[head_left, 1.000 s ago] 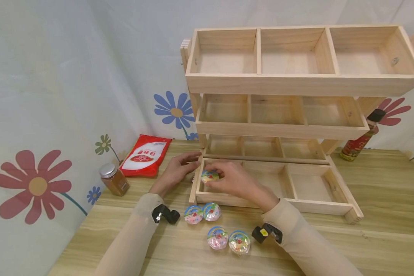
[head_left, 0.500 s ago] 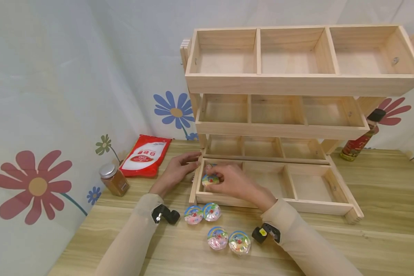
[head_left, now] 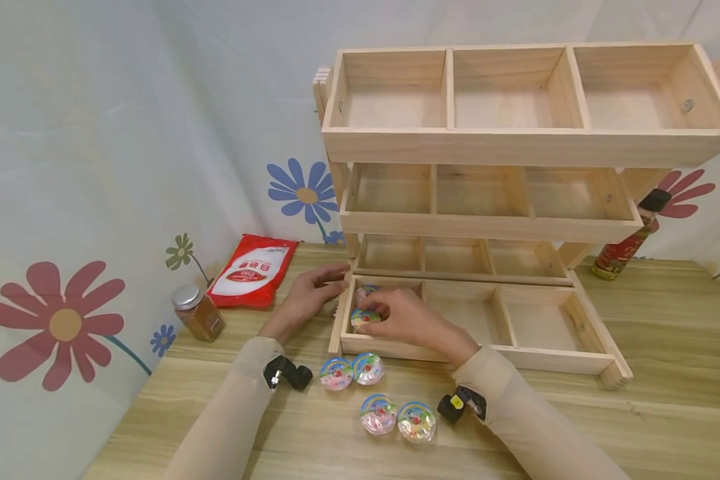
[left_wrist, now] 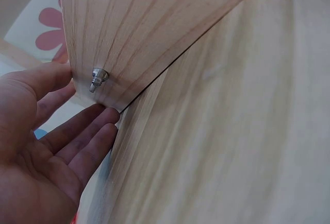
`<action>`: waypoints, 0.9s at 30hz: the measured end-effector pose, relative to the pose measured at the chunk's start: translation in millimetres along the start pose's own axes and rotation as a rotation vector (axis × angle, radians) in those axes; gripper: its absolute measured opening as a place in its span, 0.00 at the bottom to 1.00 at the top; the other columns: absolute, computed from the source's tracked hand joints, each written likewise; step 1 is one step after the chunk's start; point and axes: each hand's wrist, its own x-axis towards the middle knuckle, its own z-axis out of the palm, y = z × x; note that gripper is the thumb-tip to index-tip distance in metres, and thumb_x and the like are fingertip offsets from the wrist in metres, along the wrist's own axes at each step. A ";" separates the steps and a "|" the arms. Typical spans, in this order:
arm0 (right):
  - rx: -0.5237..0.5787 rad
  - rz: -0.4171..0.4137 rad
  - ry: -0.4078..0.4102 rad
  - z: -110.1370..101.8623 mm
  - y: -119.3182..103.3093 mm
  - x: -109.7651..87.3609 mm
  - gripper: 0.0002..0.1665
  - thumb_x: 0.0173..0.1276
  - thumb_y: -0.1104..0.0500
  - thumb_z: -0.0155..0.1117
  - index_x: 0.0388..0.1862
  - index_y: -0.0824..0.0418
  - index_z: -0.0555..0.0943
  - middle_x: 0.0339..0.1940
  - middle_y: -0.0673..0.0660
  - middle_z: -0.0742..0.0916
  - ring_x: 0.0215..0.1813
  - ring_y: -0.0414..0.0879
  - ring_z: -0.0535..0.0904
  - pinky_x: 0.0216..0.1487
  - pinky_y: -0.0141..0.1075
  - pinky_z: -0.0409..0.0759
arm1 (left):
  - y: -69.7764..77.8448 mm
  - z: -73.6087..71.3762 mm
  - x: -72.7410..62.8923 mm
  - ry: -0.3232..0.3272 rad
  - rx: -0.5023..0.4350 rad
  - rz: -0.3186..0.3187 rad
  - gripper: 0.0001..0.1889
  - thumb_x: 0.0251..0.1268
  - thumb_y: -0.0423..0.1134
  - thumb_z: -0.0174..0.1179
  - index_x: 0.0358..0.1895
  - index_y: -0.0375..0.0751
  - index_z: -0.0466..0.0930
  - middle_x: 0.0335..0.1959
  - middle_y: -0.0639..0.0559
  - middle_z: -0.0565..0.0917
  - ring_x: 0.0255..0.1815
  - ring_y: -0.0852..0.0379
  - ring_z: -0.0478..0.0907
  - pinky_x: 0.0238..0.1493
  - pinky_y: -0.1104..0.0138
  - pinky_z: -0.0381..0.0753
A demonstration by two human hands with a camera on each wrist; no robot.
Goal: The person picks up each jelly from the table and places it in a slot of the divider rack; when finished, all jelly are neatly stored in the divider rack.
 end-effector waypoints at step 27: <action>0.001 0.015 -0.059 -0.2 4.2 1.7 0.20 0.71 0.56 0.77 0.57 0.65 0.88 0.49 0.57 0.91 0.51 0.48 0.88 0.52 0.39 0.86 | 0.8 -0.1 -0.7 -0.008 -0.011 0.008 0.25 0.78 0.44 0.64 0.74 0.44 0.78 0.67 0.41 0.83 0.67 0.41 0.78 0.69 0.49 0.75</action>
